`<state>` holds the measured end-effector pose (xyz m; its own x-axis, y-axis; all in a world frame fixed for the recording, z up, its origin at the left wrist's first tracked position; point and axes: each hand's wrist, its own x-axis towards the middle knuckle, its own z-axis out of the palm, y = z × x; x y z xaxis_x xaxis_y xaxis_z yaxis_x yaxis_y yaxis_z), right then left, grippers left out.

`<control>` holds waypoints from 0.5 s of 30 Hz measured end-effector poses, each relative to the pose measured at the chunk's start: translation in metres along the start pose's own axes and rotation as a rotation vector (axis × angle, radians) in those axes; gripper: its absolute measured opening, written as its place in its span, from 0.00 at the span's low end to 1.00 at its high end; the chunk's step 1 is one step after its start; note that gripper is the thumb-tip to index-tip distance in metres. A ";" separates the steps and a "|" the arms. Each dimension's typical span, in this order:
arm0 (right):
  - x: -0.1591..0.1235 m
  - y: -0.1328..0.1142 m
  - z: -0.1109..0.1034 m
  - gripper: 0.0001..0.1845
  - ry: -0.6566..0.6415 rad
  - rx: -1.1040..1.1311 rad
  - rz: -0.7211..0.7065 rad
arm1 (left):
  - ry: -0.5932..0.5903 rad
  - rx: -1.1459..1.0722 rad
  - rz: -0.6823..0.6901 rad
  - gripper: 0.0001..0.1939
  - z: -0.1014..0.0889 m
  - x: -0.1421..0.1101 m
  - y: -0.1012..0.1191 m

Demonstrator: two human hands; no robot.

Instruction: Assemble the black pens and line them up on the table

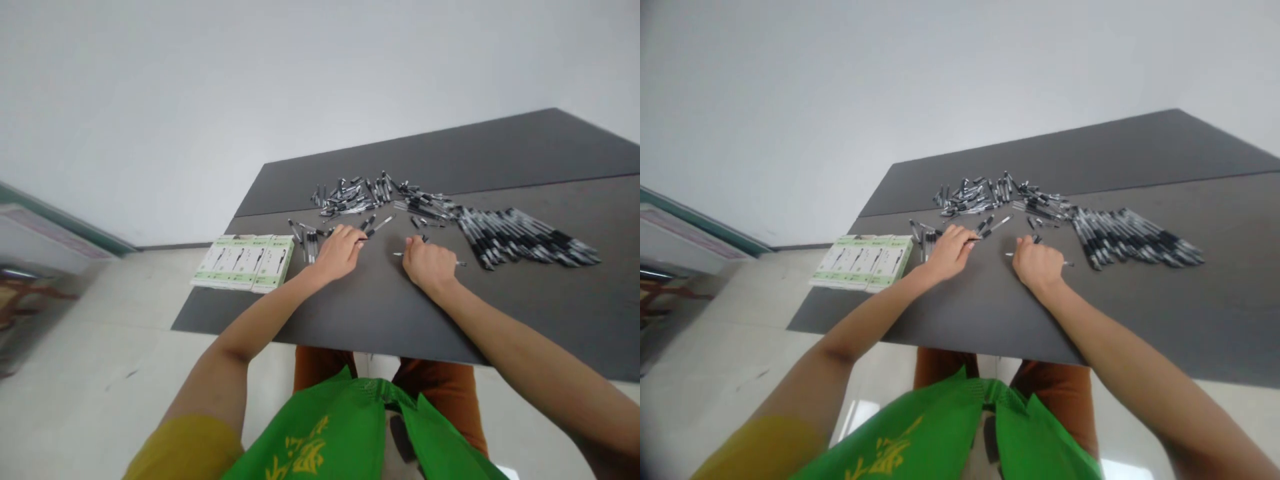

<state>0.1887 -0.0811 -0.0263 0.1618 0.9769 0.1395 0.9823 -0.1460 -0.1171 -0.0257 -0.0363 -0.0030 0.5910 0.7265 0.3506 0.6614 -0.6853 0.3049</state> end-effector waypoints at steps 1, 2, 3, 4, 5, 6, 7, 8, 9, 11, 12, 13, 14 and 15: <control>0.000 0.000 0.000 0.28 -0.007 0.004 0.006 | -0.055 -0.044 0.036 0.12 0.005 -0.007 0.004; 0.000 0.000 0.000 0.28 -0.014 0.005 0.004 | -0.109 -0.093 0.063 0.12 0.012 -0.012 0.007; 0.000 0.000 0.000 0.28 -0.019 0.003 -0.004 | -0.154 -0.143 0.075 0.12 0.018 -0.016 0.010; -0.001 -0.001 0.000 0.28 -0.024 -0.004 -0.018 | -0.180 -0.185 0.064 0.12 0.025 -0.018 0.012; -0.001 -0.002 0.000 0.28 -0.031 -0.016 -0.037 | -0.182 -0.215 0.032 0.12 0.032 -0.019 0.014; -0.002 -0.003 -0.001 0.28 -0.040 -0.032 -0.057 | -0.167 -0.233 -0.013 0.12 0.037 -0.019 0.017; -0.003 -0.004 -0.002 0.28 -0.051 -0.050 -0.077 | -0.145 -0.243 -0.062 0.13 0.042 -0.018 0.019; -0.004 -0.005 -0.002 0.28 -0.062 -0.068 -0.095 | -0.123 -0.253 -0.105 0.13 0.045 -0.017 0.021; -0.004 -0.006 -0.002 0.27 -0.071 -0.085 -0.112 | -0.106 -0.265 -0.134 0.13 0.048 -0.017 0.024; -0.005 -0.007 -0.002 0.27 -0.080 -0.109 -0.141 | -0.079 -0.296 -0.150 0.12 0.050 -0.017 0.029; -0.005 -0.007 -0.002 0.27 -0.079 -0.118 -0.153 | -0.067 -0.317 -0.148 0.11 0.050 -0.018 0.030; -0.005 -0.007 -0.001 0.27 -0.077 -0.124 -0.161 | -0.056 -0.341 -0.146 0.11 0.050 -0.019 0.032; -0.005 -0.007 -0.001 0.27 -0.074 -0.129 -0.168 | -0.047 -0.365 -0.145 0.10 0.050 -0.020 0.032; -0.005 -0.007 -0.001 0.27 -0.071 -0.132 -0.175 | -0.044 -0.385 -0.143 0.10 0.050 -0.021 0.033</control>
<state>0.1815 -0.0851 -0.0256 -0.0149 0.9970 0.0763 0.9994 0.0123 0.0335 0.0068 -0.0713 -0.0441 0.5299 0.8118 0.2452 0.5223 -0.5402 0.6598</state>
